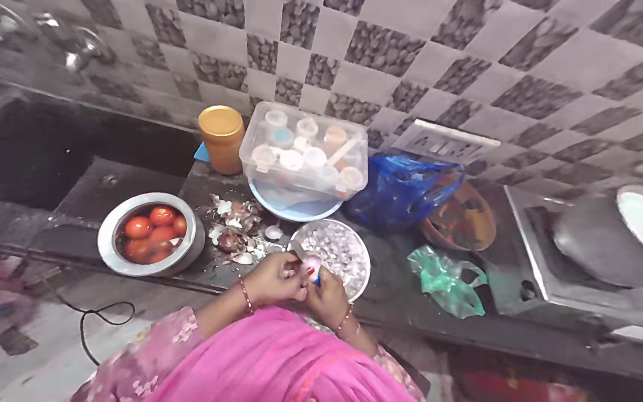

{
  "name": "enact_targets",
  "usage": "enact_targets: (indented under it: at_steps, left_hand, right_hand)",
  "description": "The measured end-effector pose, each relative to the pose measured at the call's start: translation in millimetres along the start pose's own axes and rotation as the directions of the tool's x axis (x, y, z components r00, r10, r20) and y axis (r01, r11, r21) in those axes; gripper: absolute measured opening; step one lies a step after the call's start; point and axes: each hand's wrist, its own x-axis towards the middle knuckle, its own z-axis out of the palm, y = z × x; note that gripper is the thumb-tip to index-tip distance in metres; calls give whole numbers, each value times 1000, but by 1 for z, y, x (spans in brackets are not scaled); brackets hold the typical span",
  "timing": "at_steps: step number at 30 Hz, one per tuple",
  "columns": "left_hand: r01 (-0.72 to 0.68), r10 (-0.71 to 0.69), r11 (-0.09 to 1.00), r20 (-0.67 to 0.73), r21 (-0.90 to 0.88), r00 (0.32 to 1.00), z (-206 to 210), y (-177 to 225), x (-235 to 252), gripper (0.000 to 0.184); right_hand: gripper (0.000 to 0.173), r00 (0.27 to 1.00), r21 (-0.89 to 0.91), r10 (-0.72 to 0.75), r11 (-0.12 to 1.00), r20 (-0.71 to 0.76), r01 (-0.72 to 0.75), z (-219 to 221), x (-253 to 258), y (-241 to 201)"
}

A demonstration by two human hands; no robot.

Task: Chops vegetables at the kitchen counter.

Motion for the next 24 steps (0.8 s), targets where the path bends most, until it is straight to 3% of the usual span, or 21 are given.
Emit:
enact_targets:
  at_steps: [4,6,9,13,16,18,20,24]
  left_hand:
    - [16,-15,999,24,-42,1000,2,-11,11,39]
    - [5,-3,996,21,-90,1000,3,-17,16,37]
    - [-8,13,973,20,-232,1000,7,-26,22,45]
    - [-62,99,902,66,-428,993,11,-29,23,57]
    - [-176,227,763,3,-622,974,19,-42,29,55]
    - [-207,224,695,-66,-689,972,24,-43,29,38]
    - [-219,234,678,-76,-702,969,28,-46,30,25]
    - [-193,167,727,-103,-659,981,36,-47,31,24]
  right_hand:
    - [38,998,-37,62,997,18,-62,5,-2,-2]
    - [35,991,-54,124,991,47,-121,6,0,-3]
    - [33,983,-79,173,983,62,-168,4,4,-5]
    - [37,961,27,217,974,169,-225,0,9,-12]
    - [40,941,121,224,958,253,-260,1,13,-14]
    - [38,936,169,214,949,278,-267,2,15,-13]
    - [34,933,168,216,948,286,-271,2,15,-12]
    - [25,947,251,221,927,233,-278,10,7,-13]
